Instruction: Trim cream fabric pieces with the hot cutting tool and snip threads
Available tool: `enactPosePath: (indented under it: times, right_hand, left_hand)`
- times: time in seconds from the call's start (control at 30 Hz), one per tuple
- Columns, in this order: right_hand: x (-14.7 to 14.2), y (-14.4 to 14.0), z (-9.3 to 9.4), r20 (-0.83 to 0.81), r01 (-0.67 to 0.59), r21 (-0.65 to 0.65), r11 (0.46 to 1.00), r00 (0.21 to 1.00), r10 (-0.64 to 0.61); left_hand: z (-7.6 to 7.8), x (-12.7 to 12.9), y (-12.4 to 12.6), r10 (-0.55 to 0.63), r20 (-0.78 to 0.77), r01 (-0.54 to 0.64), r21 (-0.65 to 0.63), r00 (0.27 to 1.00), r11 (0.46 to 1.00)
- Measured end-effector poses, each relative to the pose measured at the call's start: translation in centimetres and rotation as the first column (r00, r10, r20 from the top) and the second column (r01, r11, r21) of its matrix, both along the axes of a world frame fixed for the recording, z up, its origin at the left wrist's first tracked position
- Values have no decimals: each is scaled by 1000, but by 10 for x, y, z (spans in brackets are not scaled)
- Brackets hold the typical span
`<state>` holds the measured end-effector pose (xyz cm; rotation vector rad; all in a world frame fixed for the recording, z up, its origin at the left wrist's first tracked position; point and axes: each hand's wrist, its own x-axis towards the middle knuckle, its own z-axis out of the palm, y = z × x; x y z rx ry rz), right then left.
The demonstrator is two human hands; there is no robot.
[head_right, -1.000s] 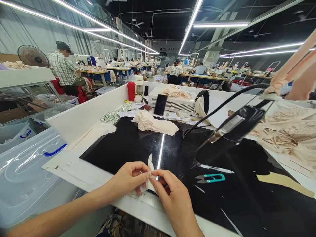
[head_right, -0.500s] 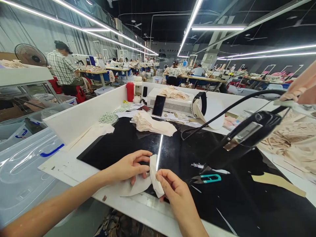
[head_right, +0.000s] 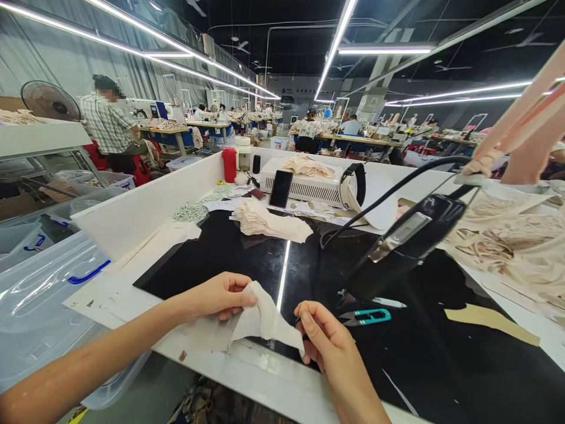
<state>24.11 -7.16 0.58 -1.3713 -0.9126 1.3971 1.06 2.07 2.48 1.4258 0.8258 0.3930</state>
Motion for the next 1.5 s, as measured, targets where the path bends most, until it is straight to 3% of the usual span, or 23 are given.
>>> enactPosePath:
  times: [0.1, 0.17, 0.2, 0.27, 0.33, 0.43, 0.47, 0.53, 0.6, 0.67, 0.77, 0.87, 0.9, 0.97, 1.03, 1.1, 1.13, 1.23, 1.3, 1.4, 1.5]
  right_hand:
    - [6, -10, 4, 133, 20, 52, 998, 991, -27]
    - [16, -19, 6, 334, 14, 96, 995, 942, -45]
    - [23, -24, 6, 482, 2, 130, 991, 874, -65]
    - [41, -31, 3, 748, -37, 202, 979, 651, -130]
    - [56, -36, -3, 869, -79, 285, 955, 442, -223]
    - [65, -36, -13, 886, -207, 405, 891, 328, -326]
    - [64, -34, -16, 887, -275, 430, 860, 304, -347]
    - [56, -30, -23, 899, -417, 431, 800, 277, -340]
    - [48, -27, -29, 911, -521, 412, 748, 261, -321]
    - [42, -25, -36, 916, -581, 401, 708, 246, -317]
    - [45, -28, -44, 914, -598, 406, 691, 245, -325]
    - [57, -36, -43, 906, -537, 414, 735, 322, -275]
    - [62, -39, -42, 892, -476, 423, 771, 366, -264]
    - [74, -41, -36, 832, -230, 440, 868, 469, -297]
    - [84, -36, -26, 699, 87, 453, 887, 583, -414]
    - [92, -24, -11, 487, 317, 494, 810, 670, -559]
    - [94, -16, -2, 385, 355, 528, 771, 710, -590]
    - [92, 10, 29, 219, 333, 610, 719, 801, -557]
    - [85, 25, 48, 142, 266, 722, 638, 846, -514]
    - [71, 40, 68, 52, 273, 801, 533, 855, -516]
    - [58, 47, 75, 13, 301, 809, 505, 850, -527]
  left_hand:
    - [-1, 0, 3, -19, -86, 26, 78, 996, 997]
    - [-2, 0, 5, -3, -149, 28, 164, 989, 986]
    - [-2, 0, 6, 14, -174, 25, 217, 985, 976]
    - [-3, -1, 7, 72, -257, 29, 371, 964, 928]
    - [-2, -1, 8, 202, -371, 59, 585, 906, 809]
    - [1, 0, 4, 391, -397, 163, 844, 830, 511]
    - [2, 2, 2, 378, -376, 199, 881, 846, 430]
    - [3, 5, -2, 237, -364, 282, 905, 901, 319]
    - [1, 8, -6, 59, -383, 359, 901, 922, 243]
    - [-5, 9, -9, -43, -415, 415, 889, 909, 195]
    - [-14, 5, -10, -70, -437, 442, 878, 897, 182]
    - [-17, 0, -10, -67, -425, 430, 884, 902, 180]
    - [-17, -1, -11, -66, -419, 424, 889, 906, 174]
    - [-15, 0, -12, -63, -402, 407, 900, 913, 155]
    - [-13, 4, -13, -67, -382, 388, 911, 922, 139]
    - [-13, 11, -15, -79, -367, 375, 917, 927, 139]
    - [-13, 14, -16, -87, -363, 372, 918, 928, 139]
    - [-14, 22, -18, -103, -384, 395, 910, 918, 128]
    - [-15, 23, -19, -101, -415, 425, 898, 904, 114]
    - [-16, 22, -19, -95, -455, 463, 882, 886, 94]
    - [-17, 20, -20, -99, -478, 485, 872, 873, 71]
